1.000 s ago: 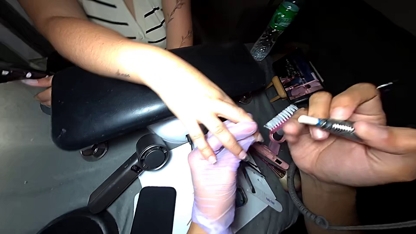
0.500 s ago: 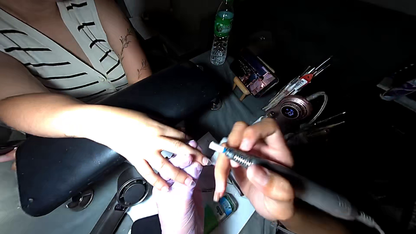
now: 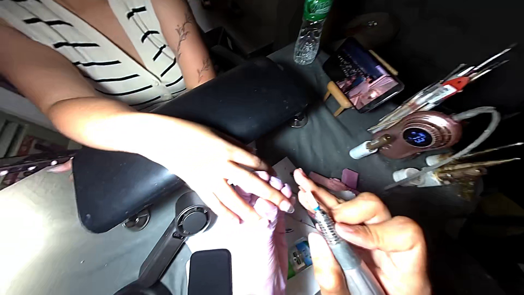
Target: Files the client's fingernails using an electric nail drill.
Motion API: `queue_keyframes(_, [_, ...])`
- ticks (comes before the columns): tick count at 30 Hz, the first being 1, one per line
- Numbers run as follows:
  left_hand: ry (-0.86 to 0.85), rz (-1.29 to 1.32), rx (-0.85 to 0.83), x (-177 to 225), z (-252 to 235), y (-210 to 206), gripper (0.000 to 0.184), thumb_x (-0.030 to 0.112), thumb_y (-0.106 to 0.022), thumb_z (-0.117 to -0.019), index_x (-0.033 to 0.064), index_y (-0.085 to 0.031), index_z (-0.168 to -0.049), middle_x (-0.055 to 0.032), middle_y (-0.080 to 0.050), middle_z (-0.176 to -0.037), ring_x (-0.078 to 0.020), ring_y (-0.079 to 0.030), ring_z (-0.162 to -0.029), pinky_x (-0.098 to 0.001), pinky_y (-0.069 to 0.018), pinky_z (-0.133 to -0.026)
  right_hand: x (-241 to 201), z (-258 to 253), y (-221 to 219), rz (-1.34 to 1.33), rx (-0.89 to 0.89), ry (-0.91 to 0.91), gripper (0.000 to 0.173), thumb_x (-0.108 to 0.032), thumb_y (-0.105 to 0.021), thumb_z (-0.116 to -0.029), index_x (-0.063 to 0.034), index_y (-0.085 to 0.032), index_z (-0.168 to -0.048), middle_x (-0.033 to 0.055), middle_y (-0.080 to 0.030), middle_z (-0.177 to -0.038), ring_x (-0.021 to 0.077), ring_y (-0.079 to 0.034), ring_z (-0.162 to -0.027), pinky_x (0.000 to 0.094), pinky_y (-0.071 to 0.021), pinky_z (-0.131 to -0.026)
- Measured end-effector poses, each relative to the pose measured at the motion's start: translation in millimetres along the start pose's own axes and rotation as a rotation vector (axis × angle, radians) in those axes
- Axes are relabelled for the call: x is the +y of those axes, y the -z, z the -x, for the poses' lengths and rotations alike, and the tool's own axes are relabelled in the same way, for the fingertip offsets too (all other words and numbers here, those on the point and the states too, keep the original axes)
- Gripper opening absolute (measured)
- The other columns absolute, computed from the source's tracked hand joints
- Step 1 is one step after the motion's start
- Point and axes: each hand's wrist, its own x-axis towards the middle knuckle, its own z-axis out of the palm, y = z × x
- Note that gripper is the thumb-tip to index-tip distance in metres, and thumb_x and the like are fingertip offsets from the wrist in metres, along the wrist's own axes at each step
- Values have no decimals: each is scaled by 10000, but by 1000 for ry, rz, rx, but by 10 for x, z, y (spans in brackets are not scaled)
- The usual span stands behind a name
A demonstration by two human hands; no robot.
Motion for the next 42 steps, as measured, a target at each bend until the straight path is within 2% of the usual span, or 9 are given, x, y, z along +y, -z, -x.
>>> queue_keyframes(4, [-5, 35, 11, -4, 28, -10, 268, -26, -746, -850, -28, -611, -1081, -124, -721, -985, -178, -730, -935, -316, -604, -875, 5, 64, -14, 6, -65, 1, 189, -103, -689, -930, -106, -541, -1046, 28, -672, -1123, 203, -702, -1155, 380, -628, -968])
queue_keyframes(7, [-11, 42, 23, -3, 34, -15, 304, -30, -758, -835, -20, -599, -1093, -128, -729, -976, -176, -741, -902, -306, -619, -823, 29, 89, -29, -10, -88, 22, 195, -61, -671, -911, -97, -531, -1042, 28, -650, -1123, 177, -685, -1173, 366, -618, -981])
queue_keyframes(9, [-1, 44, 29, 0, 40, 3, 348, -32, -762, -839, -26, -567, -1128, -133, -721, -997, -186, -738, -930, -315, -615, -845, 39, 85, -12, -23, -116, 31, 198, -66, -692, -909, -84, -534, -1027, 33, -647, -1120, 181, -675, -1198, 369, -611, -997])
queue_keyframes(11, [3, 26, 45, 18, 47, -16, 320, -100, -700, -843, -22, -560, -1121, -113, -721, -987, -161, -733, -949, -291, -607, -864, 32, 80, -8, -16, -130, 26, 205, -55, -709, -894, -76, -541, -1008, 40, -656, -1112, 193, -673, -1206, 382, -610, -1004])
queue_keyframes(17, [-40, -50, 46, 24, 49, 3, 307, -59, -760, -815, 9, -610, -1075, -63, -715, -938, -102, -717, -901, -249, -604, -823, 53, 104, -15, 30, -113, 52, 189, -49, -706, -886, -74, -555, -998, 36, -652, -1101, 174, -685, -1162, 370, -621, -974])
queue_keyframes(24, [-56, -44, 49, 28, 47, -16, 261, -100, -714, -830, -5, -621, -1055, -70, -719, -941, -124, -727, -914, -267, -605, -861, 53, 89, -20, 71, -120, 62, 181, -73, -699, -897, -80, -553, -1004, 29, -651, -1085, 175, -692, -1148, 372, -626, -968])
queue_keyframes(27, [-75, -100, 89, 38, 55, -35, 264, -172, -640, -815, -35, -615, -1039, -94, -736, -942, -134, -734, -928, -266, -608, -853, 55, 97, -21, 106, -100, 80, 211, -78, -700, -875, -97, -573, -1042, 14, -638, -1033, 184, -702, -1070, 412, -634, -951])
queue_keyframes(33, [-31, -34, 74, 37, 52, -9, 269, -117, -709, -819, -13, -613, -1048, -85, -720, -936, -138, -731, -906, -292, -614, -854, 33, 67, -2, 14, -141, 46, 189, -65, -694, -909, -75, -543, -1023, 39, -667, -1138, 205, -681, -1203, 394, -620, -990])
queue_keyframes(42, [-56, -42, 61, 32, 50, -2, 292, -98, -723, -828, -2, -607, -1078, -59, -707, -937, -103, -717, -899, -244, -604, -828, 42, 87, 12, 85, -148, 64, 198, -54, -689, -887, -85, -559, -1033, 28, -657, -1085, 197, -683, -1174, 394, -626, -977])
